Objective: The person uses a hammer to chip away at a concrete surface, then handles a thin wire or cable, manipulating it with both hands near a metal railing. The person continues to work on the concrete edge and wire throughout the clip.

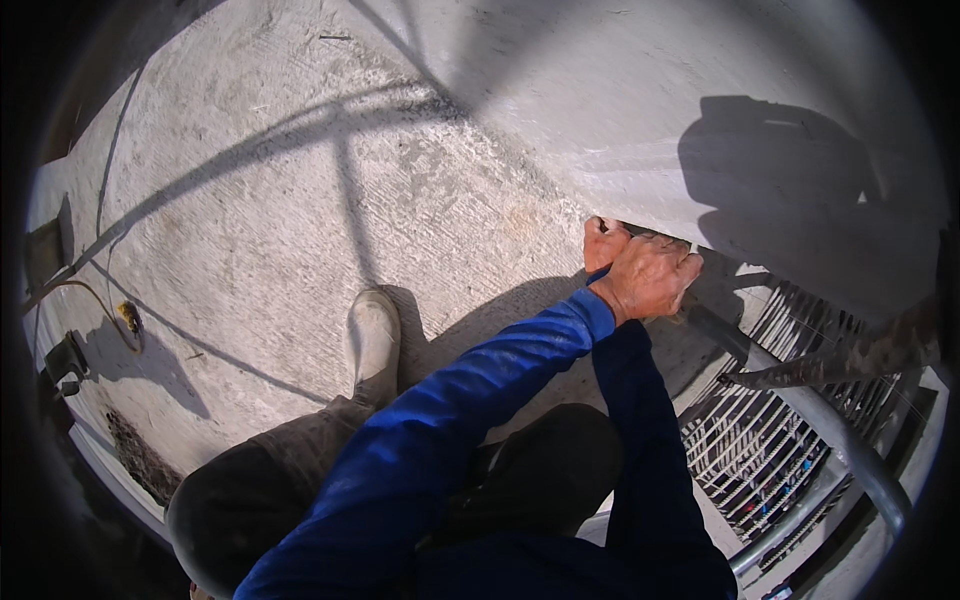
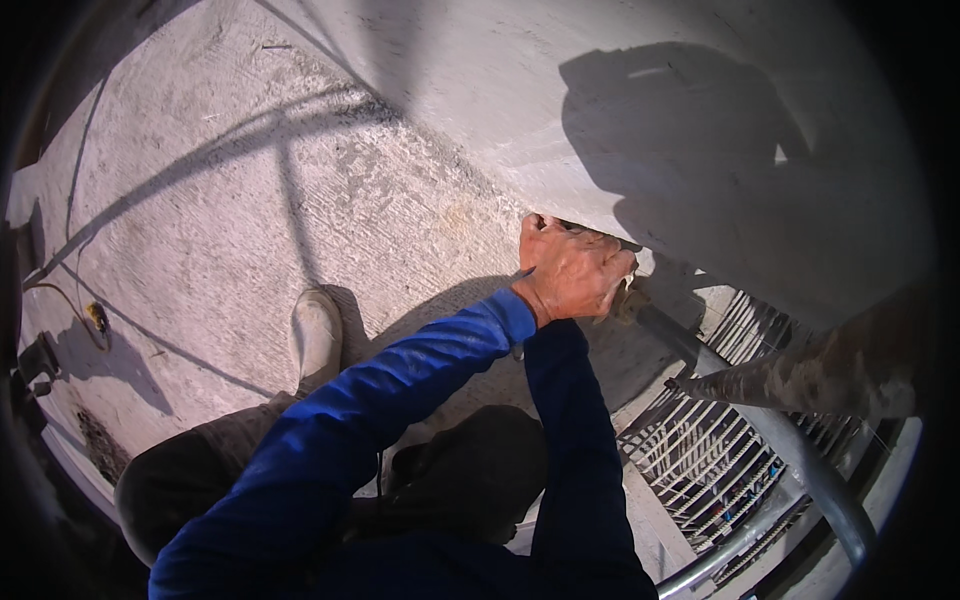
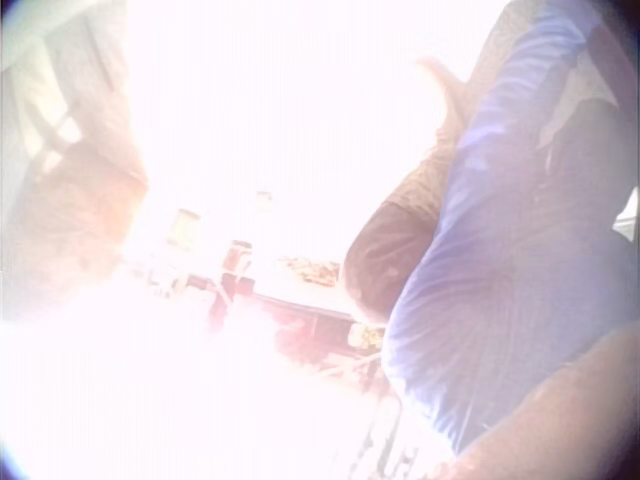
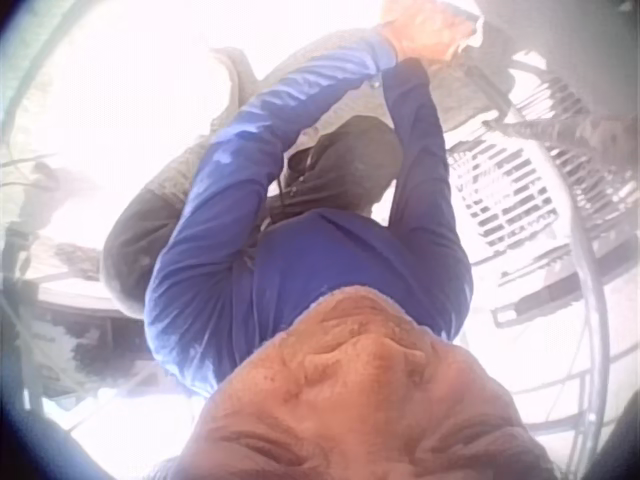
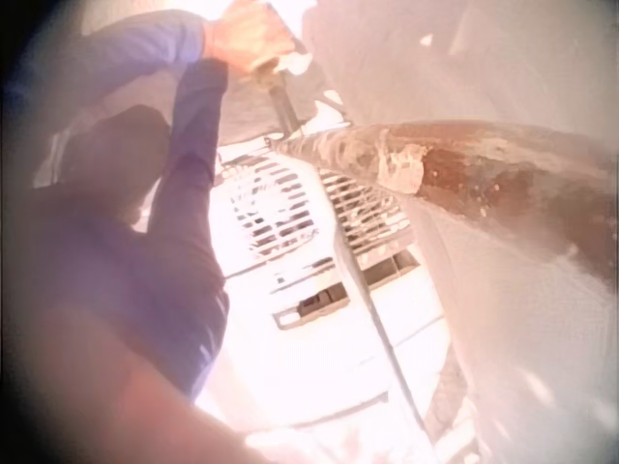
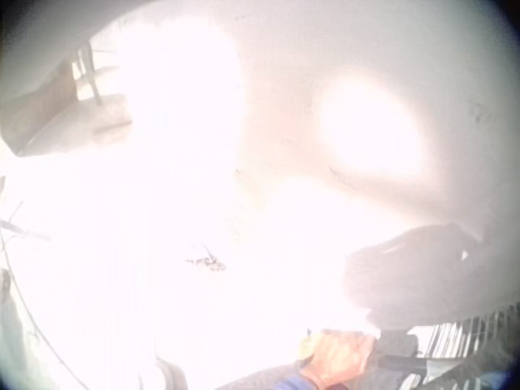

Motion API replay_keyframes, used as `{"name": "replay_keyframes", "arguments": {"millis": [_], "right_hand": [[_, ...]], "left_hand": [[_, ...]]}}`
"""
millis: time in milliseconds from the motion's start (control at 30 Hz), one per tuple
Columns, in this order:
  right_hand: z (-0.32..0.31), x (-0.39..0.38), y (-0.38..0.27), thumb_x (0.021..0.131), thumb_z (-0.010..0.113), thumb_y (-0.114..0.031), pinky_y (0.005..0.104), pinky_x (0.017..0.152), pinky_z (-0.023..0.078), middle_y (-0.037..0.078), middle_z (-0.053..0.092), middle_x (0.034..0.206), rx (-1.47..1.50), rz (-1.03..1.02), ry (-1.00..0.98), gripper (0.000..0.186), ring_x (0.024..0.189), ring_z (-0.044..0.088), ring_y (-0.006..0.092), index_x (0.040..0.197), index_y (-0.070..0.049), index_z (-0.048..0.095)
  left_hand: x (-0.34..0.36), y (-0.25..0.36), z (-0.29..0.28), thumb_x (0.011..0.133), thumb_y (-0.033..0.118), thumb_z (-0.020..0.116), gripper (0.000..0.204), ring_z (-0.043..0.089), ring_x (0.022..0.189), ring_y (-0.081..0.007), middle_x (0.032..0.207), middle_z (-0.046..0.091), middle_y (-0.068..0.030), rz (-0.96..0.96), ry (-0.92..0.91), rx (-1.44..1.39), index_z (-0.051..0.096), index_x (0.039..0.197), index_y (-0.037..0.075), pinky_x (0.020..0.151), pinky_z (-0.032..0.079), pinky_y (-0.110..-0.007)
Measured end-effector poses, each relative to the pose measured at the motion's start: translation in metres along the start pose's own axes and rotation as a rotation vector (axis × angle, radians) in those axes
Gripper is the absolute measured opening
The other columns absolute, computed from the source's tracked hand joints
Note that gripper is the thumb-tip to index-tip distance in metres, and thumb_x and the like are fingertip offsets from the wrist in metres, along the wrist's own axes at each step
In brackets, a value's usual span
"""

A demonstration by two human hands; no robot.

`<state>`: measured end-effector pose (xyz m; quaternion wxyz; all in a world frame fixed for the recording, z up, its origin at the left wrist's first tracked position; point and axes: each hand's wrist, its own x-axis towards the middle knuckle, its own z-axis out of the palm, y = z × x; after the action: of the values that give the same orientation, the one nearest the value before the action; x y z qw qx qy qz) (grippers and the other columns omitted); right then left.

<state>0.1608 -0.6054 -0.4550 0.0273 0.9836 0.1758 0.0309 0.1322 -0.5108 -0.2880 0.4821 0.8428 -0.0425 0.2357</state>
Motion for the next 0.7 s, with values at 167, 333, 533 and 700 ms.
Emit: {"name": "replay_keyframes", "arguments": {"millis": [167,333,533,700], "right_hand": [[-0.036,0.006,-0.028,0.087,0.055,-0.024,0.0420,0.070,0.050,0.016,0.069,0.083,0.144,0.004,-0.131,0.021,0.070,0.065,0.0331,0.084,-0.008,0.067],[0.007,0.008,-0.007,0.088,0.052,-0.025,0.0419,0.076,0.050,0.012,0.069,0.086,-0.417,-0.248,-0.106,0.021,0.077,0.066,0.0293,0.092,-0.011,0.067],[0.082,0.005,0.058,0.087,0.055,-0.024,0.0404,0.077,0.050,0.013,0.068,0.086,-0.629,-0.239,-0.039,0.020,0.079,0.066,0.0291,0.096,-0.011,0.068],[0.012,0.006,-0.001,0.084,0.062,-0.022,0.0398,0.071,0.051,0.016,0.068,0.084,0.496,-0.030,0.000,0.017,0.077,0.066,0.0320,0.090,-0.007,0.067]], "left_hand": [[-0.007,0.000,-0.006,0.071,0.012,0.060,0.019,0.064,0.079,-0.0296,0.081,0.063,-0.0106,-0.040,0.016,0.031,0.061,0.090,0.008,0.073,0.050,-0.042],[-0.008,0.012,-0.020,0.070,0.005,0.060,0.041,0.059,0.090,-0.0310,0.095,0.062,-0.0125,-0.156,-0.012,0.078,0.058,0.111,0.006,0.082,0.045,-0.043],[-0.019,0.022,-0.003,0.069,0.007,0.064,0.066,0.057,0.096,-0.0307,0.108,0.060,-0.0150,-0.206,0.017,0.017,0.046,0.132,0.001,0.086,0.036,-0.051],[-0.026,0.022,-0.008,0.070,0.000,0.059,0.060,0.056,0.099,-0.0360,0.114,0.058,-0.0212,-0.160,0.213,-0.104,0.047,0.128,-0.004,0.090,0.044,-0.043]]}}
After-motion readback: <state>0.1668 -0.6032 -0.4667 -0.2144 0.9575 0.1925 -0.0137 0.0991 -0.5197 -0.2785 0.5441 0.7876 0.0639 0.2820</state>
